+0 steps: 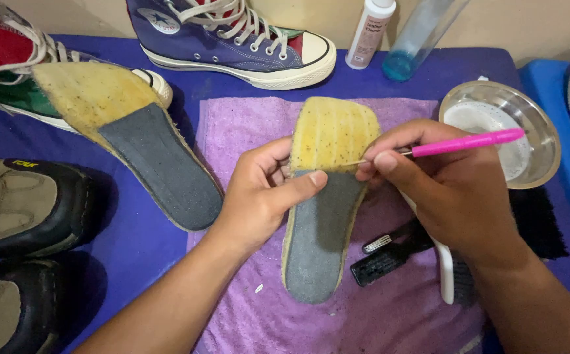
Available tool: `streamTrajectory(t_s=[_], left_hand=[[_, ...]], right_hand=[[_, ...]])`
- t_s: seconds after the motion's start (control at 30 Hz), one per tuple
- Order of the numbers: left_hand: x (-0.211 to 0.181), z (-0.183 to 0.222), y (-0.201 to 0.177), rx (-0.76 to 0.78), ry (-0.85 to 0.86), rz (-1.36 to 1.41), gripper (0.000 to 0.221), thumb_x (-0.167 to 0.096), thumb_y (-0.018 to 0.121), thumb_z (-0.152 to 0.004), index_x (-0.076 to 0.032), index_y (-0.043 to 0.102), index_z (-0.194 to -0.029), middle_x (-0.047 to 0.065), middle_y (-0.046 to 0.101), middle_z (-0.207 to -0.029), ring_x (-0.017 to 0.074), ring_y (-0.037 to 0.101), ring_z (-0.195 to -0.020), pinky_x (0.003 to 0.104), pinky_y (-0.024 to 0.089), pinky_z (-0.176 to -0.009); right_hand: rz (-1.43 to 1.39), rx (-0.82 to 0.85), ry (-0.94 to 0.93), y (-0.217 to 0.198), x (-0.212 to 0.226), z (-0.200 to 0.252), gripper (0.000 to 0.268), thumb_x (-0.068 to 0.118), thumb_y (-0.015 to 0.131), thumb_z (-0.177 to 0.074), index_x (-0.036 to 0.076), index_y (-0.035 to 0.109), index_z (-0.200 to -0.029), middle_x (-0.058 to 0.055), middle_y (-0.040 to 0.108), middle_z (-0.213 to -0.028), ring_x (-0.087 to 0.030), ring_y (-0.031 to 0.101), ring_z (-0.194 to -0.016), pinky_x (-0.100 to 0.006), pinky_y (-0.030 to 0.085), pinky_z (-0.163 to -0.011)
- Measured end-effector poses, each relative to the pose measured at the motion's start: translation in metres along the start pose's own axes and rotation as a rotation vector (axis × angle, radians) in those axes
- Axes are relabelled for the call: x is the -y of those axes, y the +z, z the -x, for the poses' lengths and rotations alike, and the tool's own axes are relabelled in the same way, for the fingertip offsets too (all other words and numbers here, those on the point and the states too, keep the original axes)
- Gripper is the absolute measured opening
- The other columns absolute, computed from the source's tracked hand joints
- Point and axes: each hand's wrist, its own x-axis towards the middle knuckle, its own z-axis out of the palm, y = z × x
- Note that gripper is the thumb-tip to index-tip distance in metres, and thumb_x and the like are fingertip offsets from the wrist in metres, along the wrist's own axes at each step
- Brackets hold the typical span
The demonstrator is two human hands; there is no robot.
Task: Applying adhesive to a shoe insole and cleaning the interior of a sneaker as part of a repair process.
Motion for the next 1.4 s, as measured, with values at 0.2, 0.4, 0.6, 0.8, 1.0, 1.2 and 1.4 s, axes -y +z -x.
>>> streamTrajectory(t_s=[0.2, 0.4, 0.6, 0.8, 1.0, 1.2, 1.4], left_hand=[[0.005, 0.002, -0.001, 0.023, 0.012, 0.038, 0.033, -0.014, 0.077, -0.089, 0.0, 0.07, -0.118, -0.002, 0.072, -0.095, 0.0, 0.057, -0.075, 0.017, 0.042, -0.061], [0.003, 0.002, -0.001, 0.026, 0.013, 0.006, 0.035, -0.02, 0.075, -0.09, -0.001, 0.069, -0.119, -0.002, 0.07, -0.096, -0.0003, 0.055, -0.077, 0.017, 0.041, -0.062], [0.008, 0.0, -0.002, 0.046, 0.012, 0.102, 0.041, -0.015, 0.074, -0.09, 0.002, 0.065, -0.126, 0.011, 0.073, -0.119, 0.0138, 0.068, -0.106, 0.027, 0.056, -0.092], [0.012, 0.0, -0.003, 0.062, 0.002, 0.123, 0.043, -0.014, 0.073, -0.09, 0.002, 0.063, -0.129, 0.012, 0.072, -0.122, 0.0156, 0.069, -0.109, 0.027, 0.055, -0.095], [0.004, 0.002, -0.001, 0.079, 0.047, 0.049, 0.041, -0.015, 0.072, -0.093, 0.002, 0.062, -0.129, 0.011, 0.073, -0.121, 0.0139, 0.069, -0.107, 0.025, 0.055, -0.093], [0.001, 0.003, 0.0, 0.073, 0.048, 0.065, 0.041, -0.018, 0.075, -0.092, 0.002, 0.065, -0.126, 0.01, 0.074, -0.117, 0.0128, 0.069, -0.104, 0.024, 0.056, -0.088], [0.006, 0.002, 0.0, 0.08, 0.063, 0.084, 0.037, -0.014, 0.075, -0.092, 0.001, 0.065, -0.124, 0.008, 0.074, -0.117, 0.0111, 0.069, -0.104, 0.023, 0.055, -0.089]], right_hand=[[0.095, -0.006, -0.039, 0.0, -0.007, 0.002, 0.013, 0.015, 0.065, -0.1, 0.004, 0.07, -0.093, -0.005, 0.075, -0.081, -0.012, 0.071, -0.076, -0.021, 0.055, -0.072], [0.168, -0.047, -0.075, 0.001, -0.008, 0.004, 0.01, 0.014, 0.069, -0.099, 0.005, 0.071, -0.094, -0.004, 0.073, -0.078, -0.012, 0.07, -0.073, -0.023, 0.052, -0.069], [0.226, -0.036, -0.091, 0.003, -0.009, 0.005, 0.011, 0.015, 0.069, -0.099, 0.006, 0.072, -0.096, -0.003, 0.074, -0.09, -0.013, 0.069, -0.081, -0.024, 0.052, -0.075], [0.232, -0.016, -0.066, 0.003, -0.006, 0.005, 0.014, 0.02, 0.07, -0.097, 0.007, 0.074, -0.094, -0.002, 0.075, -0.086, -0.011, 0.069, -0.077, -0.022, 0.05, -0.067], [0.243, -0.007, -0.097, 0.002, -0.007, 0.005, 0.013, 0.018, 0.069, -0.099, 0.006, 0.073, -0.096, -0.003, 0.074, -0.087, -0.012, 0.069, -0.078, -0.023, 0.05, -0.068], [0.204, -0.005, -0.083, 0.002, -0.009, 0.006, 0.008, 0.01, 0.069, -0.099, 0.003, 0.071, -0.096, -0.006, 0.073, -0.089, -0.014, 0.068, -0.081, -0.024, 0.052, -0.074], [0.194, -0.017, -0.068, 0.003, -0.012, 0.005, 0.01, 0.012, 0.068, -0.1, 0.003, 0.071, -0.097, -0.007, 0.074, -0.089, -0.014, 0.069, -0.082, -0.024, 0.053, -0.077]])
